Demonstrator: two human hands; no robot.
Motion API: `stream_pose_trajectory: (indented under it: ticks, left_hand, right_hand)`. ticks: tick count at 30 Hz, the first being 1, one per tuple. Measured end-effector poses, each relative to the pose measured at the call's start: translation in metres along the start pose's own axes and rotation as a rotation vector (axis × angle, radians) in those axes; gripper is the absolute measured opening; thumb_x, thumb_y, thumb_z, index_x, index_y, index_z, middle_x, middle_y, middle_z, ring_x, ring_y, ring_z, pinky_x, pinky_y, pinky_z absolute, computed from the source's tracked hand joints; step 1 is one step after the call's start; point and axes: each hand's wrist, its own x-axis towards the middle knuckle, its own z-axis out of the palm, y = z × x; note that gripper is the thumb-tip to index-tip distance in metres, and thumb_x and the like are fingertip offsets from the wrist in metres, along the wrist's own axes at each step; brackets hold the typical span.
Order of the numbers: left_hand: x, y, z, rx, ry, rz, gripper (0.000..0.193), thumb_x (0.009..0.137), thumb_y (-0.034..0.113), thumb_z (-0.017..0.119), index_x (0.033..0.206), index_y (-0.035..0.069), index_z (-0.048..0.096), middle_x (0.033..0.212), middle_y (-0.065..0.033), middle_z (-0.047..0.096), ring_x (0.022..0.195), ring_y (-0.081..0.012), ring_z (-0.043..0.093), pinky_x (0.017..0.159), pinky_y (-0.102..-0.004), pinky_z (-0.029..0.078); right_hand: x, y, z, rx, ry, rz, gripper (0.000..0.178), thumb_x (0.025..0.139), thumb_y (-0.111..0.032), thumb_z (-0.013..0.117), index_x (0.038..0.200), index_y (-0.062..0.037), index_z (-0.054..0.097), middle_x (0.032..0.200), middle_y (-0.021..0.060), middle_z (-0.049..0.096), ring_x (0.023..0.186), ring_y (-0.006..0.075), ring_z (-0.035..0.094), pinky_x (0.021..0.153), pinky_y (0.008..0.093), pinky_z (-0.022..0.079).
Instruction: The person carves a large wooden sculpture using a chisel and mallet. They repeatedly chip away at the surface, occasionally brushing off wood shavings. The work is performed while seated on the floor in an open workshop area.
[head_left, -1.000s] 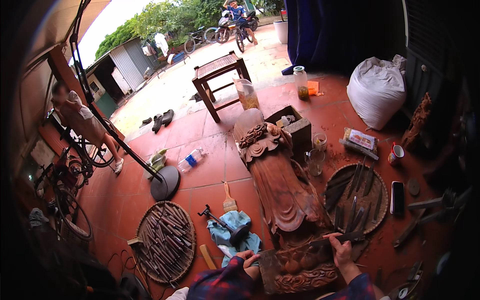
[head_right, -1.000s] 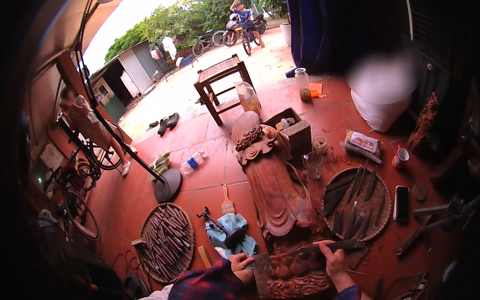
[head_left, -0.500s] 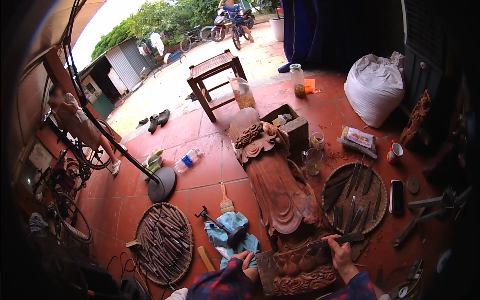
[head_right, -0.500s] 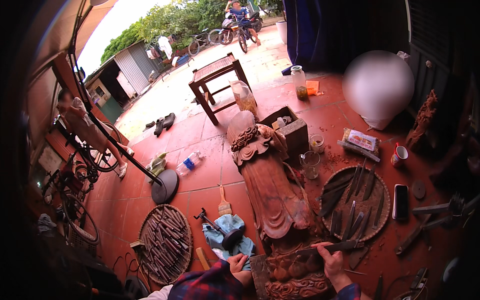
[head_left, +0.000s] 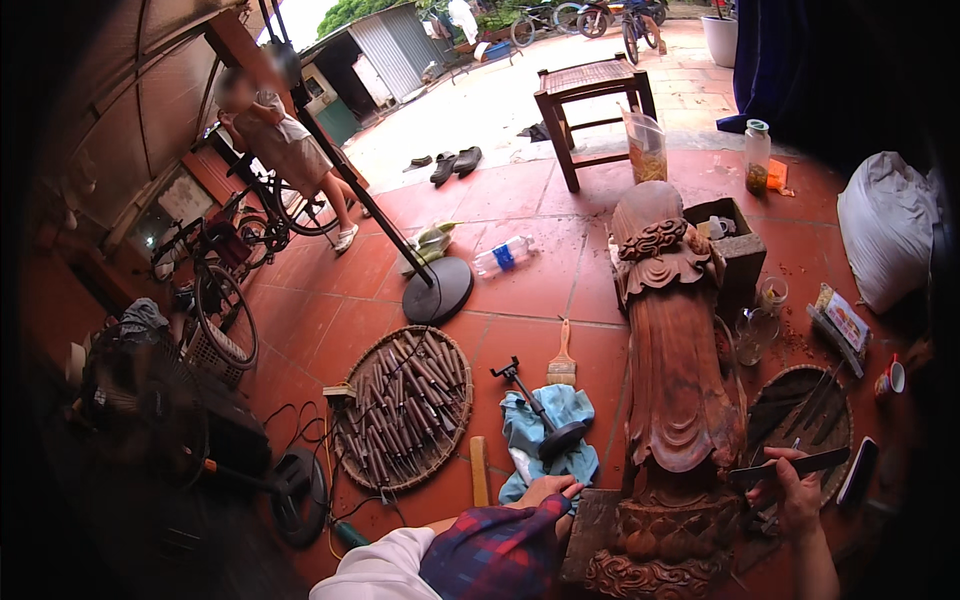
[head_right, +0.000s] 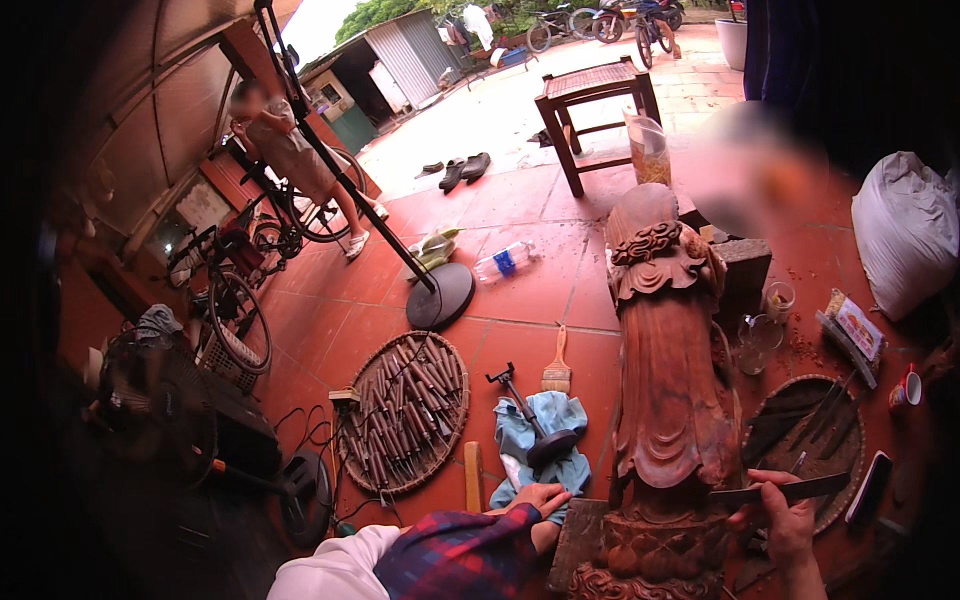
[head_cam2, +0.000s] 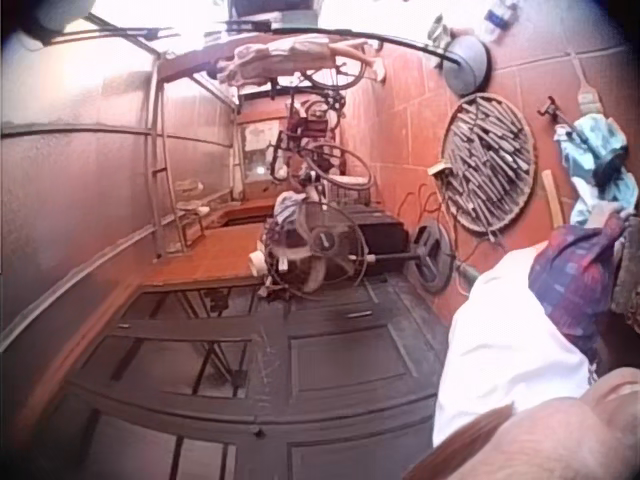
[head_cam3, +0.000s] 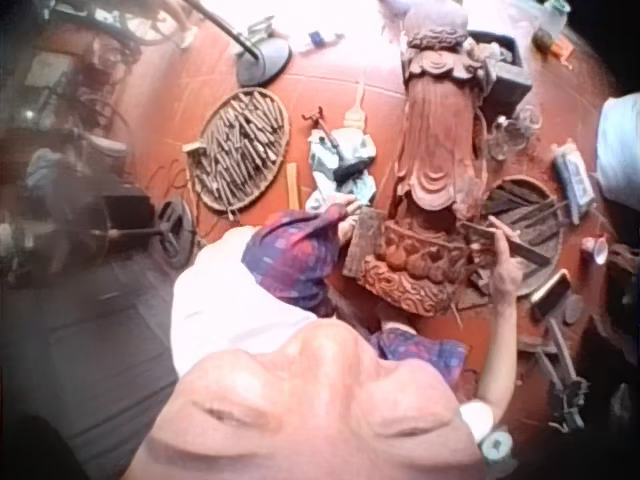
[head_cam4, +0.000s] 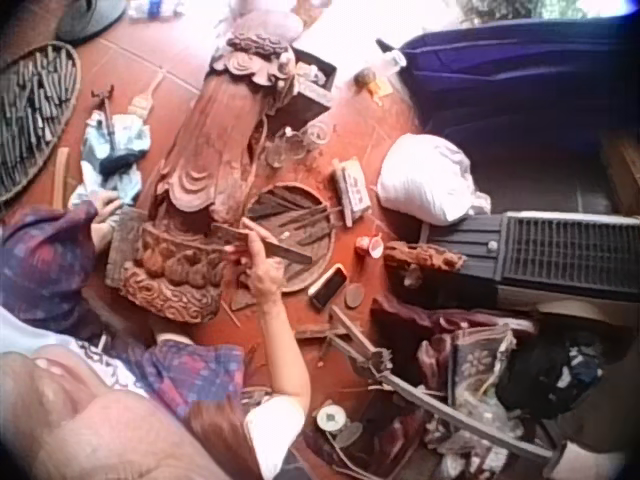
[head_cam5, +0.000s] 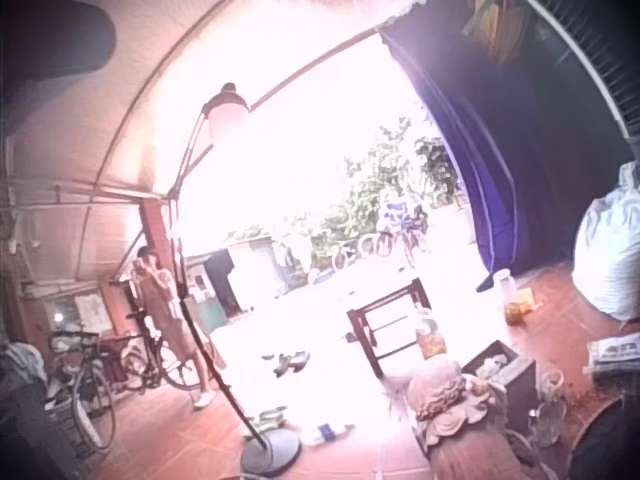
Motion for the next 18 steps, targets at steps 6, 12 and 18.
stream_pose_trajectory:
  ticks: [6, 12, 18]
  left_hand:
    - [-0.016, -0.001, 0.001, 0.034, 0.03, 0.037, 0.032, 0.094, 0.035, 0.052, 0.081, 0.006, 0.055, 0.072, -0.0181, 0.059, 0.07, -0.0382, 0.06, 0.058, -0.0449, 0.045]
    - [-0.01, -0.003, -0.009, 0.033, -0.065, 0.012, 0.033, 0.095, 0.037, 0.05, 0.082, 0.007, 0.055, 0.072, -0.0191, 0.059, 0.07, -0.0402, 0.059, 0.058, -0.0469, 0.045]
    - [-0.003, 0.002, -0.008, 0.03, -0.112, -0.093, 0.037, 0.095, 0.043, 0.048, 0.086, 0.009, 0.059, 0.076, -0.0194, 0.062, 0.076, -0.0396, 0.06, 0.063, -0.0457, 0.045]
  right_hand:
    - [0.045, -0.013, 0.016, -0.347, -0.172, -0.184, 0.009, 0.088, -0.003, 0.056, 0.089, 0.0045, 0.06, 0.079, 0.0117, 0.064, 0.069, 0.0206, 0.068, 0.064, 0.0288, 0.057]
    - [0.039, 0.001, -0.018, -0.365, -0.271, 0.15, 0.016, 0.073, 0.006, 0.067, 0.089, 0.0058, 0.063, 0.082, 0.0124, 0.067, 0.073, 0.02, 0.067, 0.068, 0.0292, 0.055]
    - [0.038, -0.003, -0.014, -0.152, -0.156, 0.089, 0.013, 0.071, 0.008, 0.07, 0.083, 0.0076, 0.065, 0.073, 0.0128, 0.065, 0.066, 0.0208, 0.068, 0.062, 0.0279, 0.054]
